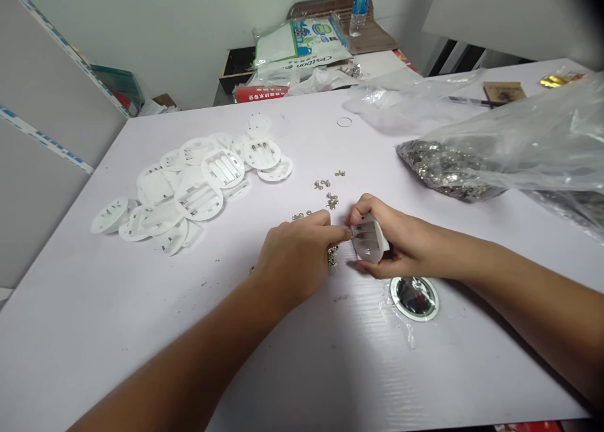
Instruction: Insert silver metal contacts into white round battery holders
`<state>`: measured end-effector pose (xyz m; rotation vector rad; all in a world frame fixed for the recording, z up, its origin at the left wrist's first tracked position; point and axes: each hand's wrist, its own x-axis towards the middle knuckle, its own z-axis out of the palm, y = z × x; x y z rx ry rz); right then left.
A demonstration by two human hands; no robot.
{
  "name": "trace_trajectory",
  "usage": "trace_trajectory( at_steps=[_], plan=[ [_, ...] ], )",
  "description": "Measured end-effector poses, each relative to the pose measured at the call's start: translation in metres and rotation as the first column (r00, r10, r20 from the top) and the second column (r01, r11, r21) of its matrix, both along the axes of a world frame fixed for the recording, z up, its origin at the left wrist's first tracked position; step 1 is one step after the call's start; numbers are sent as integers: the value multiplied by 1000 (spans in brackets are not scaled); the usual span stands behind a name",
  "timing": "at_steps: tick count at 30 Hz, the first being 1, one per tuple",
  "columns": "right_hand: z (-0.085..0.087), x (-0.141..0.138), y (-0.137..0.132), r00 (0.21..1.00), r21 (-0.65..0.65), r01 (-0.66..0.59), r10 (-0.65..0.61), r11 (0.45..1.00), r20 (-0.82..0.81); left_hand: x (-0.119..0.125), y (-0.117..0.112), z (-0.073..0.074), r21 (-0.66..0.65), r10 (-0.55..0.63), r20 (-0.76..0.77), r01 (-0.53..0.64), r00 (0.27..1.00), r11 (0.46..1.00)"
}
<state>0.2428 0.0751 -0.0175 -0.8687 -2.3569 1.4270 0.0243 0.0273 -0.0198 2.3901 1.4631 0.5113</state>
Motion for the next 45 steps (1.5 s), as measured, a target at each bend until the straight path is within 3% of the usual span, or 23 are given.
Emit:
trace_trajectory(
  at_steps=[8, 12, 14, 16, 20, 25, 28, 32, 39, 45],
  plan=[
    [2, 3, 1, 1000, 74, 1, -3, 997, 17, -6, -1, 0, 12, -52, 23, 51, 998, 999],
    [6, 8, 2, 988, 91, 104, -92, 990, -124, -11, 1, 0, 61, -71, 200, 60, 977, 996],
    [5, 8, 2, 944, 6, 190, -181, 982, -277, -11, 3, 1, 93, -49, 339, 18, 940, 996],
    [1, 5, 2, 873, -159, 221, -268, 962, -408, -9, 4, 3, 96, -24, 439, -21, 898, 995],
    [-4, -5, -5, 763, -452, 122, -375, 884, -527, -3, 2, 7, 36, 4, 541, -28, 841, 999],
    [2, -17, -19, 773, -562, 21, -370, 827, -516, 3, -4, 10, -42, 12, 670, 22, 742, 999],
    [4, -19, -22, 794, -534, 6, -328, 846, -512, 2, -5, 11, -141, 97, 706, 6, 702, 990],
    [2, -17, -22, 803, -389, 127, -325, 912, -500, -2, -2, 12, -293, 203, 750, 42, 629, 955],
    [6, -16, -27, 828, -372, 142, -316, 917, -463, -6, -2, 9, -354, 179, 833, 255, 523, 900],
    [8, -16, -28, 837, -363, 152, -316, 919, -448, -10, -2, 5, -362, 183, 839, 273, 513, 892]
  ],
)
